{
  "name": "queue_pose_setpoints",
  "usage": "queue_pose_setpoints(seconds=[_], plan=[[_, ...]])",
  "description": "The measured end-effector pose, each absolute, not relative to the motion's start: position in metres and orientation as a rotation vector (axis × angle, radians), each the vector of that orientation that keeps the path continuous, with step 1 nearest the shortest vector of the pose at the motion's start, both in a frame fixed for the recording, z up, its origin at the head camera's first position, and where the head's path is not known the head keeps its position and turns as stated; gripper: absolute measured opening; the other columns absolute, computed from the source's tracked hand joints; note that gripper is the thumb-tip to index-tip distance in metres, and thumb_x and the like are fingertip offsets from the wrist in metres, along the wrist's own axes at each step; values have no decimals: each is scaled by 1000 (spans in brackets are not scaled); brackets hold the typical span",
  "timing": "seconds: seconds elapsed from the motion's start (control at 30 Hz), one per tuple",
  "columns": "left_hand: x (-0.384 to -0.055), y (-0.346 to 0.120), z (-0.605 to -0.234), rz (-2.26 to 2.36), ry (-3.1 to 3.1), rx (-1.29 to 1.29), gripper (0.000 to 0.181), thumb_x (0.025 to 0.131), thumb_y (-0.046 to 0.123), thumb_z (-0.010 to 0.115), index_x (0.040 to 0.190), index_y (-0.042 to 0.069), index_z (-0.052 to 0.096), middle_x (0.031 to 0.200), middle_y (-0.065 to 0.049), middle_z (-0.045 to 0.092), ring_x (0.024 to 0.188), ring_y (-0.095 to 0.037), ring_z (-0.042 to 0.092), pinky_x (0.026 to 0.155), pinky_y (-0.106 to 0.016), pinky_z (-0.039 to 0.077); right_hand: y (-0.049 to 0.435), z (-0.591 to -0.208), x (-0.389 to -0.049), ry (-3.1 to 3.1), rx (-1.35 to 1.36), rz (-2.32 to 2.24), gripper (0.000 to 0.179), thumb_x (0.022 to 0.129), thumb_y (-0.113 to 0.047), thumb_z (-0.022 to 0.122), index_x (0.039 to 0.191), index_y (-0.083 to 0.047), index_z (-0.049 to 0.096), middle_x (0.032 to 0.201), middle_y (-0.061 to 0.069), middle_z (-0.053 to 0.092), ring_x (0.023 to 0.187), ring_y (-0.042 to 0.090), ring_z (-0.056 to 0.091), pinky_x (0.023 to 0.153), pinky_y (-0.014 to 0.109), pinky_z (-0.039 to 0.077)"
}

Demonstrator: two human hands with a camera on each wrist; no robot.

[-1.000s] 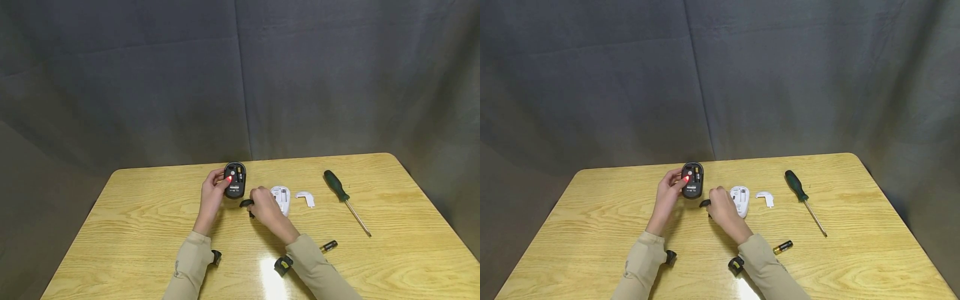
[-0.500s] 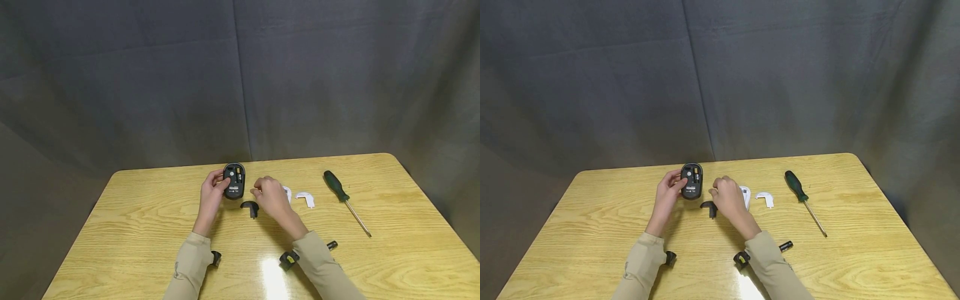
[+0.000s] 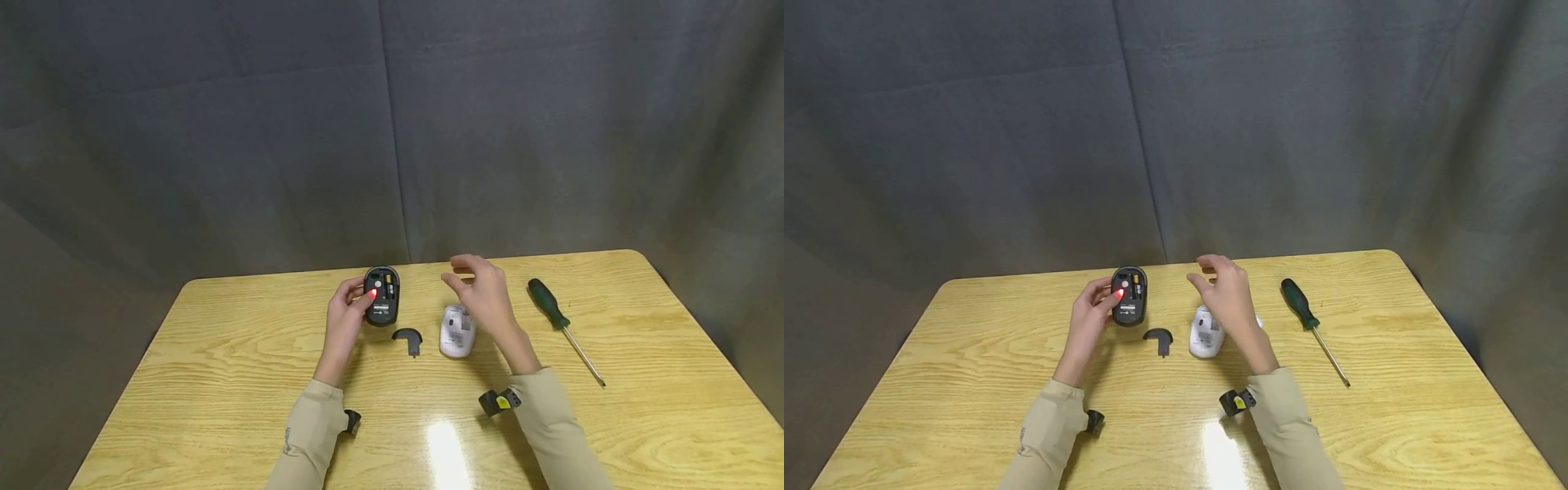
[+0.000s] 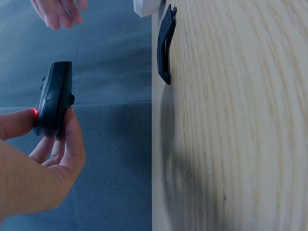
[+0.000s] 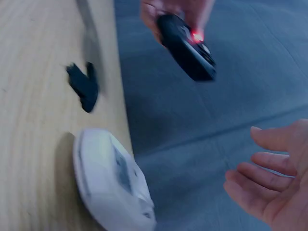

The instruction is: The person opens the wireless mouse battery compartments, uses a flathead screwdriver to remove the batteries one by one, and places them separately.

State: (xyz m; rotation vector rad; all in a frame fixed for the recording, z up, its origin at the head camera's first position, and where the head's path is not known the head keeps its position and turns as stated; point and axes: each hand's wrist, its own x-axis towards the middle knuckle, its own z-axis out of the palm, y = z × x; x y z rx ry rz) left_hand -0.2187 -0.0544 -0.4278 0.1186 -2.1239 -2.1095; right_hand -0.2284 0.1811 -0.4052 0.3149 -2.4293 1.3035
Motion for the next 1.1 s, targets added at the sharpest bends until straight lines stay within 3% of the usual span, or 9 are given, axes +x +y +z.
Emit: queue_pose_setpoints(seconds=[0.13, 0.27, 0.43, 0.5, 0.67, 0.73, 0.9, 1.1], plan=[[-219, -54, -428, -2119, -2126, 119, 36, 98, 2, 63, 133, -4, 61, 116, -19, 65, 88, -14, 60, 67, -21, 50, 199, -401, -230, -2356, 233, 1401, 32, 94, -7, 76, 122, 6, 68, 118, 24, 70, 109, 37, 69, 90, 50, 58], [-218, -54, -427, -2132, -2126, 121, 36, 98, 2, 63, 133, -4, 61, 116, -18, 64, 90, -14, 61, 68, -21, 51, 218, -400, -231, -2339, 164, 1467, 46, 96, -9, 75, 137, 4, 60, 122, 24, 70, 111, 38, 68, 90, 50, 57], [-219, -54, -427, -2123, -2133, 106, 36, 99, 4, 62, 134, -4, 61, 117, -20, 64, 90, -15, 61, 69, -20, 51, 237, -395, -232, -2359, 63, 1575, 64, 98, -11, 72, 153, 2, 42, 128, 25, 66, 106, 37, 70, 80, 28, 57], [-219, -53, -427, -2114, -2137, 103, 36, 99, 5, 62, 134, -4, 61, 118, -21, 64, 90, -15, 61, 68, -20, 51, 245, -394, -232, -2340, 26, 1676, 68, 99, -11, 71, 156, 3, 36, 130, 28, 63, 98, 29, 73, 76, 23, 59], [-220, -50, -428, -2120, -2132, 101, 36, 98, 4, 63, 133, -4, 61, 119, -23, 65, 88, -14, 61, 68, -20, 50, 267, -399, -231, -2308, -63, 1883, 69, 102, -12, 65, 157, 8, 29, 129, 34, 56, 79, 3, 71, 73, 24, 61], [-221, -50, -428, -2119, -2135, 100, 35, 98, 4, 64, 132, -5, 61, 118, -23, 65, 87, -14, 61, 67, -20, 50, 277, -402, -230, -2343, -93, 1891, 67, 103, -14, 63, 156, 11, 29, 127, 33, 57, 76, 0, 69, 72, 24, 60], [-220, -51, -427, -2100, -2155, 107, 35, 98, 5, 63, 133, -4, 61, 117, -21, 65, 87, -14, 60, 67, -21, 49, 297, -407, -228, -2455, -185, 1880, 68, 105, -21, 61, 154, 13, 29, 123, 27, 58, 75, 0, 69, 74, 25, 61], [-219, -52, -426, -2119, -2155, 114, 36, 99, 6, 62, 133, -3, 61, 117, -21, 65, 87, -14, 61, 68, -29, 51, 317, -411, -227, -2635, -228, 1727, 70, 105, -30, 59, 152, 15, 32, 129, 35, 56, 79, 7, 69, 72, 24, 60]])
